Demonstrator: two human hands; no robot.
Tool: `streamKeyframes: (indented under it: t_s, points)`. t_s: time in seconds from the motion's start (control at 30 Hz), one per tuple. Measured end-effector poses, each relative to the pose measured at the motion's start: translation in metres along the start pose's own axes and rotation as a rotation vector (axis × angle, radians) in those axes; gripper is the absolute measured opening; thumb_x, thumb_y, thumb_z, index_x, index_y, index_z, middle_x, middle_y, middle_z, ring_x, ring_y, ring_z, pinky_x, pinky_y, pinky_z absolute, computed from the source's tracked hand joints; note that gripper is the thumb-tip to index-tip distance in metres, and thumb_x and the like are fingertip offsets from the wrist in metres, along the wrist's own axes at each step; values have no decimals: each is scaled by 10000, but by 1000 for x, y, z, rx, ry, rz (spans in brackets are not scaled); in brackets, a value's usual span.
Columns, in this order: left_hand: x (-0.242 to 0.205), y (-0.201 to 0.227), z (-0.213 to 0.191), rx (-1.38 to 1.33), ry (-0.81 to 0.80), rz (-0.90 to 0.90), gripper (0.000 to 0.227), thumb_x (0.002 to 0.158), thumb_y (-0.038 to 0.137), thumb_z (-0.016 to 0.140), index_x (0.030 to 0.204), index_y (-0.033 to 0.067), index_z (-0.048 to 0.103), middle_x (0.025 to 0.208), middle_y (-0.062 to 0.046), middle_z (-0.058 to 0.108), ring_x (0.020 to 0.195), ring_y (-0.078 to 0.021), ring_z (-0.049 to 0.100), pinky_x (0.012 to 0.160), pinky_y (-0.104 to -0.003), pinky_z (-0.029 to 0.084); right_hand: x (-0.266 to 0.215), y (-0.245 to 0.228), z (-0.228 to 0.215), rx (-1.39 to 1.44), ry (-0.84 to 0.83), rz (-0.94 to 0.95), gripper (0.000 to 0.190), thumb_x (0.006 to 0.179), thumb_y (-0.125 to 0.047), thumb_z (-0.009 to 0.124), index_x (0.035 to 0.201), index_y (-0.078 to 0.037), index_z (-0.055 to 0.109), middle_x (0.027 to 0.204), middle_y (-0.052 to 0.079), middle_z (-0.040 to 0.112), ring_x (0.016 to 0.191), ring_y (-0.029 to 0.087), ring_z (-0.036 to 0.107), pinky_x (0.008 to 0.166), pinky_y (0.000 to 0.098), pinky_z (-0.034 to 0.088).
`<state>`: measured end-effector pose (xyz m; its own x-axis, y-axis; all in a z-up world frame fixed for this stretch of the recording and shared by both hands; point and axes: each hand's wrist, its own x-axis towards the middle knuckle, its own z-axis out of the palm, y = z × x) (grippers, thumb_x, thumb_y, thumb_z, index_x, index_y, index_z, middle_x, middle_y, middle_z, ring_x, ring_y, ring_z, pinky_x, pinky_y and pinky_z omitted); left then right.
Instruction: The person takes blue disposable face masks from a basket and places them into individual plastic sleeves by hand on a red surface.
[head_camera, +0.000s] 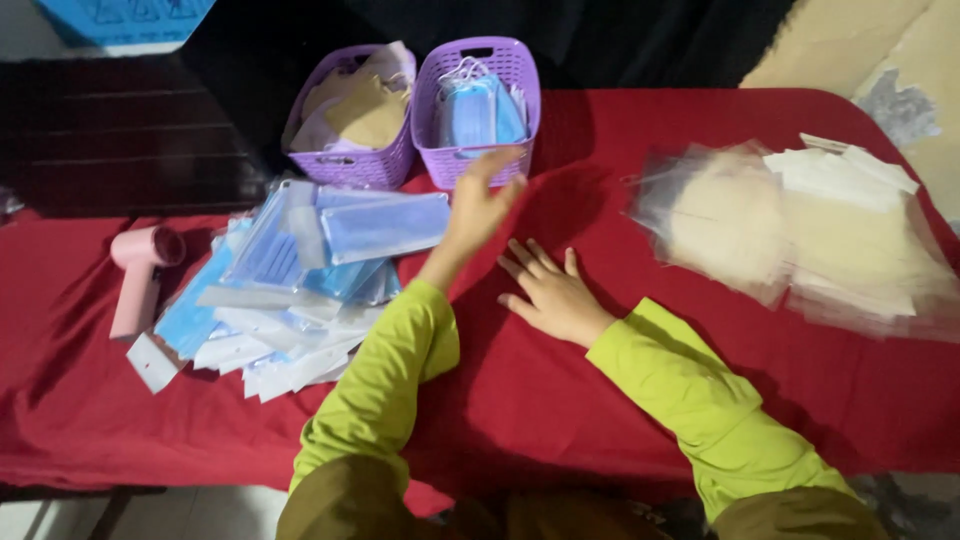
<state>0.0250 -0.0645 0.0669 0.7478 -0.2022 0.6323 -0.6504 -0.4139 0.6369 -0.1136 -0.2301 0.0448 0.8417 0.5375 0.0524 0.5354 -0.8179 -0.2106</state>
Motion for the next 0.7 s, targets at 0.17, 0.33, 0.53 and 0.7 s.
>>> streamKeyframes:
  t_s: [0.17,0.33,0.53,0.7]
  points:
    - [103,-74,18,363,-9,-52,380,982,357,663,1322,191,699,1372,-152,613,1323,-361,566,1121,-472,459,-3,-1,-7,19,-20,-3,644,1068,-552,405,1602,-200,340,1693,117,240,1560,359,197,1108,825,176]
    - [151,-115,45,628,-450,-223,710,1029,692,303,1426,196,619,1442,-78,618,1451,-380,424,1210,-510,331,2,2,-8,-13,-51,4,691,1054,-630,346,1605,-212,327,1705,102,213,1571,357,169,1117,816,179]
    - [112,63,-14,397,-517,-1067,1046,935,686,499,1636,-10,157,1628,-118,392,1480,-335,406,1211,-434,347,-1,-7,-29,49,-176,19,723,1057,-644,255,1621,-192,285,1718,99,157,1588,335,86,1166,775,92]
    - [118,-50,32,612,-543,-896,1070,749,866,485,1581,198,398,1657,-66,296,1395,-390,473,1114,-563,416,1,-3,-21,0,-211,33,712,1059,-637,243,1646,-236,205,1726,83,126,1592,328,71,1170,776,97]
